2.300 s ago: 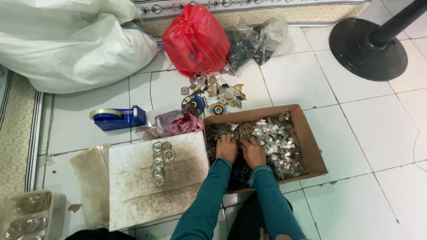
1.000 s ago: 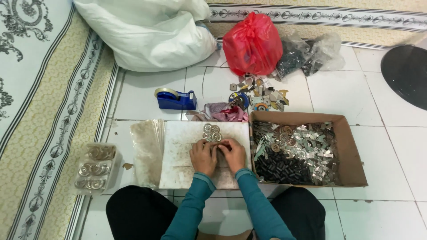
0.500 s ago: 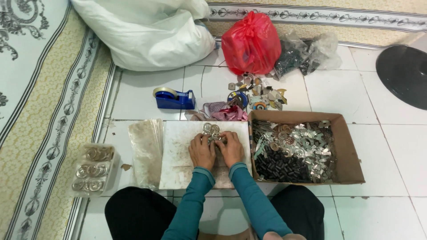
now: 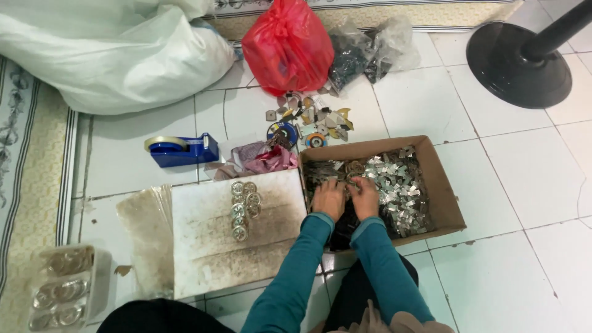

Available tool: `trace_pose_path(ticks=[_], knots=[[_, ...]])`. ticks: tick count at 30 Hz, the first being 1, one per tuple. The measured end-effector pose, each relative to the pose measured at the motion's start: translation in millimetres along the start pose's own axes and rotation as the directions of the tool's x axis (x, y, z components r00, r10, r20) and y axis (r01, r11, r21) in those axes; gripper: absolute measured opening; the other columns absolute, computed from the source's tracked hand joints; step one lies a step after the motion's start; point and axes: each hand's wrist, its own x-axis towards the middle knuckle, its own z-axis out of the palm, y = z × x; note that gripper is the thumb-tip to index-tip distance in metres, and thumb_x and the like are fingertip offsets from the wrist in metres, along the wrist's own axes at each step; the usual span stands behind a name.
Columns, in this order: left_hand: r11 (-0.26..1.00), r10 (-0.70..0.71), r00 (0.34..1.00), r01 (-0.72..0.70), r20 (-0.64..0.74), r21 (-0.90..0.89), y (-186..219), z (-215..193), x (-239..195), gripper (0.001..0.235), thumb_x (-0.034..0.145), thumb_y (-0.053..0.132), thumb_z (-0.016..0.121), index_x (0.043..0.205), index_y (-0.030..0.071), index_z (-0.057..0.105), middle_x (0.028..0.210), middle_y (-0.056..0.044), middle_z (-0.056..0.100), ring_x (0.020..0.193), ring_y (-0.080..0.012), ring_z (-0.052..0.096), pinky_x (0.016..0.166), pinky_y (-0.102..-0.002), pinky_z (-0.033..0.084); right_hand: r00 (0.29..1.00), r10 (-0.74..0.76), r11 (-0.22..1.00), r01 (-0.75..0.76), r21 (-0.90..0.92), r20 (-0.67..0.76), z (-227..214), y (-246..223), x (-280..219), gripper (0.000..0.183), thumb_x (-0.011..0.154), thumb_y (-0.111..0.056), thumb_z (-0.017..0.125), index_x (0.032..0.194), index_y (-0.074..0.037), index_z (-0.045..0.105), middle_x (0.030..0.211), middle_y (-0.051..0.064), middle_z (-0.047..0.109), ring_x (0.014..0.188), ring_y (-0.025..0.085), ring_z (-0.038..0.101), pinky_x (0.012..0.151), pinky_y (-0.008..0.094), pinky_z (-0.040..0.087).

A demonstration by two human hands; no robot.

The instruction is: Sorting small metal ornaments from a box and placing them into individual plastic bags.

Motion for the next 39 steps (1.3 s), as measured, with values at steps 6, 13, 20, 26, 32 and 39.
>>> trace_pose_path(ticks=[6,13,20,26,32,39], knots=[[0.991,-0.084,0.978,0.063,0.192,0.114,-25.3,72.2,14.1,0.036,0.094,0.019,0.057,0.130,0.011,0.058,0.126,-0.011,0.056,0.119,-0.0310,0.056,0.091,-0.044,0.051,0.965,0.164,0.941,-0.091,-0.325,0.206,7.0,-2.3,-7.6,0.037,0.095,-0.036,0.072,0.130,-0.027,0.068,0.132,0.008,0.061,0.125,0.030,0.063,0.103,0.047,0.055],[0.984,-0.143,0.950,0.167,0.279,-0.065,-21.5,51.7,10.3,0.038,0.094,0.015,0.055,0.131,0.011,0.056,0.127,-0.012,0.055,0.121,-0.0339,0.054,0.092,-0.044,0.053,0.959,0.204,0.928,-0.126,-0.350,0.196,13.6,7.7,-9.0,0.029,0.096,-0.032,0.069,0.125,-0.032,0.069,0.130,0.006,0.059,0.126,0.030,0.061,0.103,0.044,0.053],[0.913,-0.232,0.892,0.338,0.389,-0.230,-8.7,9.5,10.8,0.042,0.103,0.025,0.049,0.144,0.015,0.050,0.136,-0.012,0.053,0.131,-0.0320,0.050,0.104,-0.046,0.051,0.975,0.221,0.975,-0.222,0.018,0.034,24.2,29.6,1.6,0.026,0.092,-0.021,0.077,0.118,-0.022,0.077,0.103,0.012,0.076,0.094,0.029,0.073,0.088,0.042,0.058],[0.837,-0.236,0.892,0.388,0.385,-0.387,-0.9,-22.8,5.2,0.047,0.105,0.025,0.048,0.150,0.016,0.048,0.139,-0.013,0.057,0.134,-0.0330,0.052,0.107,-0.048,0.050,0.966,0.257,0.942,-0.252,0.221,0.008,2.9,-7.5,-9.2,0.031,0.093,-0.006,0.074,0.124,-0.013,0.075,0.097,0.021,0.076,0.075,0.024,0.074,0.072,0.036,0.061],[0.819,-0.229,0.885,0.400,0.406,-0.411,2.5,-36.3,4.1,0.046,0.106,0.022,0.045,0.152,0.014,0.048,0.142,-0.016,0.059,0.133,-0.0336,0.054,0.108,-0.048,0.051,0.946,0.316,0.942,-0.304,0.142,-0.070,13.8,32.3,11.4,0.045,0.091,-0.009,0.077,0.135,-0.017,0.069,0.091,0.011,0.073,0.074,0.022,0.073,0.064,0.035,0.061],[0.786,-0.279,0.880,0.439,0.384,-0.435,-3.0,-22.5,9.2,0.047,0.107,0.027,0.045,0.152,0.013,0.048,0.137,-0.018,0.062,0.129,-0.0334,0.059,0.105,-0.050,0.053,0.989,0.135,0.864,-0.088,0.495,-0.060,-16.1,-36.9,-15.4,0.045,0.093,0.002,0.067,0.137,-0.006,0.063,0.094,0.013,0.072,0.076,0.018,0.066,0.069,0.027,0.056]])
